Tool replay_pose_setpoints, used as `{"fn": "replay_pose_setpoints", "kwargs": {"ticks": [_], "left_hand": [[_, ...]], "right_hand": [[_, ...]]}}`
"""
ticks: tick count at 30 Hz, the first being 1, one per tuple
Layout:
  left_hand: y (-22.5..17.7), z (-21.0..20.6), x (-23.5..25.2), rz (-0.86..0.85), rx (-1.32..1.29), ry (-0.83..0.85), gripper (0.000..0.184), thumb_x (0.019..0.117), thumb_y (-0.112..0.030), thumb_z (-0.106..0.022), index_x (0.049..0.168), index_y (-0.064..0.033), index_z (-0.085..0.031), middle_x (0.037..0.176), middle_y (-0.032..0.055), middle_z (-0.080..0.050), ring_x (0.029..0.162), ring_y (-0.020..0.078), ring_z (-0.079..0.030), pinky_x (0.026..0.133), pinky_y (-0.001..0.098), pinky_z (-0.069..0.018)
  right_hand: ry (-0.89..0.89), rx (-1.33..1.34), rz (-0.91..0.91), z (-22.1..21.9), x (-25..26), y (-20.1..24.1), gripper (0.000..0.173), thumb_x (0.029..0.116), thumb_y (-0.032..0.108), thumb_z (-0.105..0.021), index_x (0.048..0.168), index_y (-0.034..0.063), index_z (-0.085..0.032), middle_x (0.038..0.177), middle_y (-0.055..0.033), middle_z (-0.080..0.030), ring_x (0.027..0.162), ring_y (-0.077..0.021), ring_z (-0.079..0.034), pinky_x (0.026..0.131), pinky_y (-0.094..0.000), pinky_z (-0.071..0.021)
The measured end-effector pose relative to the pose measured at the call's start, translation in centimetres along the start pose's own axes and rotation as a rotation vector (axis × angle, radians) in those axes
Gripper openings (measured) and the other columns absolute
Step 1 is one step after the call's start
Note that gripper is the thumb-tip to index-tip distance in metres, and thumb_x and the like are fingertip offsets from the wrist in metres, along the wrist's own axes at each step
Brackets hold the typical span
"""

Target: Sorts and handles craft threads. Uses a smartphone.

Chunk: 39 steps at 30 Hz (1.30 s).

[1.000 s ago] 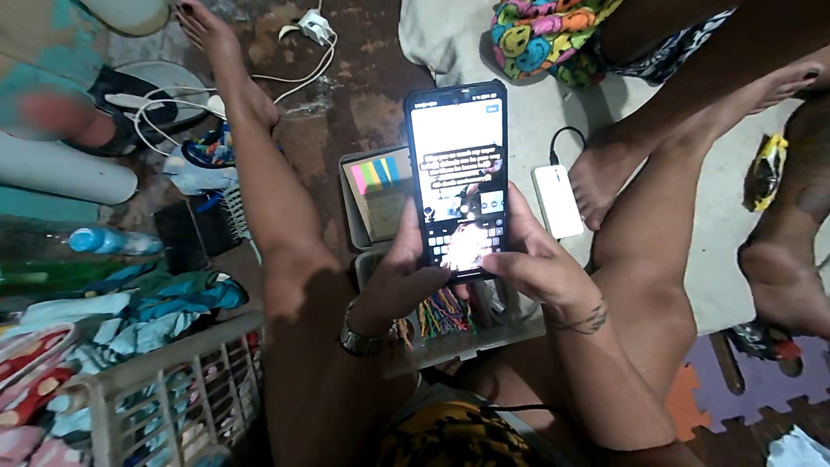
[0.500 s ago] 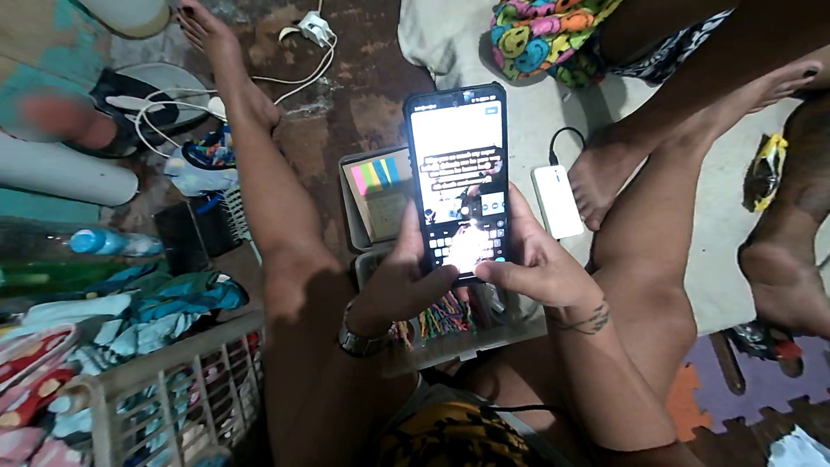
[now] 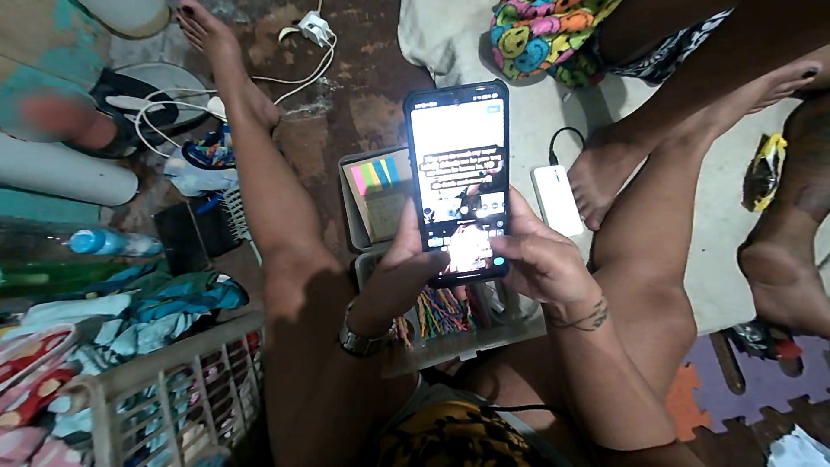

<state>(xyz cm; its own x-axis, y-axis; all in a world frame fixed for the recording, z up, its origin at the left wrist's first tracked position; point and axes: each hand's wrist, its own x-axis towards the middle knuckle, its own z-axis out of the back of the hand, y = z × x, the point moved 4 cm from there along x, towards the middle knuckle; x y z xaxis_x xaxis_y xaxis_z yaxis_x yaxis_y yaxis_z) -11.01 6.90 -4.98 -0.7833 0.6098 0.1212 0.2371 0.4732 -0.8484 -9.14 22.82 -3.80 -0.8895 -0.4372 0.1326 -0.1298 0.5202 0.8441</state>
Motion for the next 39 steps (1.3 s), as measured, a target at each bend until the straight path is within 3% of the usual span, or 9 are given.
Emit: {"fn": "replay_pose_setpoints", "kwargs": {"ticks": [7,17,21,24,26,28,29,31,39], "left_hand": [[0.5,0.1,0.0,0.004,0.029,0.047,0.062,0.0956,-0.002,-0.048,0.149,-0.0232,-0.027,0.115,0.0039,-0.066,0.081,0.0118,-0.069,0.068,0.0248,-0.0603],[-0.4,-0.2,-0.1,-0.037,0.054,-0.031,0.072,0.0892,0.005,-0.05,0.148,-0.0277,-0.025,0.116,-0.0021,-0.067,0.076,0.0089,-0.07,0.061,0.0222,-0.06],[0.0,0.2,0.2,-0.016,0.041,-0.007,0.076,0.0877,0.006,-0.05,0.149,-0.029,-0.023,0.121,0.0002,-0.065,0.082,0.0126,-0.071,0.062,0.026,-0.0615],[4.6,4.0,0.0,-0.095,0.048,0.107,0.031,0.097,-0.004,-0.059,0.128,-0.0026,-0.06,0.104,0.0137,-0.072,0.083,0.0183,-0.072,0.069,0.0283,-0.0598],[6.6,5.6,0.0,-0.122,0.117,0.183,0.018,0.1002,-0.011,-0.059,0.11,-0.0019,-0.071,0.093,0.0098,-0.074,0.083,0.0143,-0.073,0.071,0.0258,-0.0594],[4.6,4.0,-0.2,-0.1,0.06,0.125,0.032,0.0973,-0.005,-0.058,0.13,-0.0037,-0.06,0.102,0.0119,-0.072,0.085,0.0169,-0.073,0.07,0.0276,-0.0601],[2.6,2.2,-0.1,-0.044,0.039,0.118,0.055,0.095,-0.001,-0.052,0.146,-0.0119,-0.036,0.113,0.0114,-0.067,0.088,0.0174,-0.071,0.071,0.0281,-0.061],[0.8,0.4,0.2,0.019,-0.018,0.062,0.077,0.091,0.005,-0.049,0.155,-0.0252,-0.018,0.121,0.0103,-0.064,0.086,0.019,-0.071,0.068,0.0299,-0.0616],[-0.3,-0.6,-0.1,-0.012,0.076,0.011,0.056,0.0936,-0.003,-0.054,0.141,-0.0242,-0.031,0.111,-0.0028,-0.068,0.082,0.0077,-0.07,0.068,0.0223,-0.0605]], "right_hand": [[-0.154,-0.258,0.026,-0.7,0.2,0.1,0.066,0.0922,-0.004,-0.06,0.147,0.0199,-0.032,0.111,-0.0005,-0.069,0.079,-0.0111,-0.072,0.065,-0.0261,-0.0638],[-0.015,-0.352,-0.029,0.1,0.0,0.7,0.066,0.0926,0.003,-0.056,0.151,0.0163,-0.029,0.121,0.001,-0.066,0.101,-0.0089,-0.069,0.086,-0.0268,-0.0609],[-0.007,-0.263,-0.072,0.6,-0.2,0.6,0.061,0.0899,0.006,-0.05,0.148,0.0188,-0.037,0.116,-0.0016,-0.068,0.092,-0.0105,-0.07,0.074,-0.0251,-0.0604],[0.066,-0.043,-0.044,0.5,-0.2,0.4,0.057,0.0921,0.006,-0.05,0.145,0.0236,-0.04,0.117,-0.0064,-0.068,0.088,-0.015,-0.07,0.068,-0.0263,-0.0601],[0.087,0.035,-0.05,0.5,-0.2,0.4,0.058,0.0919,0.005,-0.05,0.145,0.0255,-0.04,0.119,-0.0078,-0.068,0.089,-0.0175,-0.072,0.069,-0.0286,-0.0616],[0.096,0.095,-0.055,0.4,-0.2,0.3,0.058,0.0926,0.005,-0.051,0.145,0.0255,-0.039,0.12,-0.0105,-0.067,0.09,-0.0216,-0.072,0.07,-0.0322,-0.0629],[0.098,0.115,-0.056,0.4,-0.2,0.2,0.058,0.0926,0.004,-0.052,0.145,0.0254,-0.038,0.12,-0.0116,-0.067,0.09,-0.0228,-0.073,0.07,-0.0331,-0.0633],[0.074,0.104,-0.054,0.2,-0.2,0.1,0.059,0.0926,0.004,-0.053,0.145,0.0251,-0.036,0.116,-0.012,-0.068,0.085,-0.0222,-0.073,0.066,-0.0319,-0.0631],[-0.062,-0.126,0.001,-0.2,0.0,-0.1,0.053,0.0935,0.0,-0.053,0.139,0.0215,-0.038,0.102,-0.0044,-0.071,0.071,-0.0121,-0.071,0.056,-0.0223,-0.0595]]}}
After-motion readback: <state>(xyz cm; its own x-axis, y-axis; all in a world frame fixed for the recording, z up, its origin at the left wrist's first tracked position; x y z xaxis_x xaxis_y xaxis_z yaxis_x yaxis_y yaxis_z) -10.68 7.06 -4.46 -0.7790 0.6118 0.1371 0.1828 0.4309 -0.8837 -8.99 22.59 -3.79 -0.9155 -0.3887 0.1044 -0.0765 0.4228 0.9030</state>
